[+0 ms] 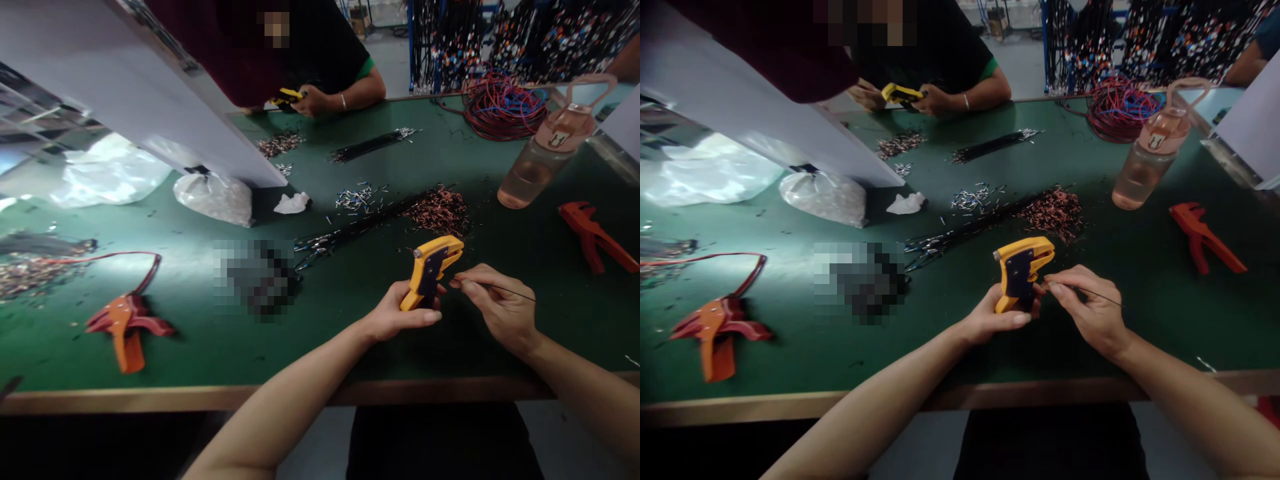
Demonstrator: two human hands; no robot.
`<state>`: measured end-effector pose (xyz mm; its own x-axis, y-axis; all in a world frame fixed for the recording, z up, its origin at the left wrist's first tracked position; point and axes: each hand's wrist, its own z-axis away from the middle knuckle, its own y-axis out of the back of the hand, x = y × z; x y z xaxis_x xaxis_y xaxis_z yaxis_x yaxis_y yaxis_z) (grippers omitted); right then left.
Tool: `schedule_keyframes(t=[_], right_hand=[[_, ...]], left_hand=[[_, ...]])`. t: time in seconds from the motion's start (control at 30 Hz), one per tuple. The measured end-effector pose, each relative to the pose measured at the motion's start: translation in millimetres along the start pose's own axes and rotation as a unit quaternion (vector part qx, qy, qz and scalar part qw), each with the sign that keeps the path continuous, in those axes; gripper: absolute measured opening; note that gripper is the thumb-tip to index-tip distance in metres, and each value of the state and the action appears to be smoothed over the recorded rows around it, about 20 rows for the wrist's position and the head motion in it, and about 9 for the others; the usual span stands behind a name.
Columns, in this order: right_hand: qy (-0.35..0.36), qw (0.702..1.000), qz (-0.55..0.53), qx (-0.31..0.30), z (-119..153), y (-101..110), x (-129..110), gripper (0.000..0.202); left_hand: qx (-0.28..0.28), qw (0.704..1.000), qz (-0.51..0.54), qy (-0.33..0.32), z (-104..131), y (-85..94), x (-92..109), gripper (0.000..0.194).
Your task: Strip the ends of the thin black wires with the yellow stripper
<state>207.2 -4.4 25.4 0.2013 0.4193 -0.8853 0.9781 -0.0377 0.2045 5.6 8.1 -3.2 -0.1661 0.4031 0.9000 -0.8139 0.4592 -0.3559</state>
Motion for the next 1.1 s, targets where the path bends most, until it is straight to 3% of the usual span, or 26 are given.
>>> schedule_keyframes(t=[0.3,0.63,0.83,0.97,1.1], right_hand=[[-0.007,0.999,0.040,0.011,-0.4,-3.0,1.8,0.013],[-0.011,0.999,0.033,0.013,1.0,-5.0,2.5,0.013],[-0.021,0.999,0.039,0.005,1.7,-4.1,2.6,0.012],[-0.034,0.999,0.033,0.020,1.7,-3.0,1.1,0.012],[-0.090,0.994,-0.023,0.061,0.0,-0.8,7.5,0.014]], left_hand=[[0.007,1.000,-0.023,-0.020,0.5,1.3,-1.9,0.061],[0.051,0.993,-0.103,-0.030,3.6,-4.5,6.3,0.042],[0.080,0.991,-0.109,-0.022,2.9,-7.5,2.8,0.044],[0.087,0.994,-0.055,-0.038,-0.2,0.3,-4.8,0.046],[0.025,0.997,0.049,-0.051,-2.3,8.5,-6.9,0.051]])
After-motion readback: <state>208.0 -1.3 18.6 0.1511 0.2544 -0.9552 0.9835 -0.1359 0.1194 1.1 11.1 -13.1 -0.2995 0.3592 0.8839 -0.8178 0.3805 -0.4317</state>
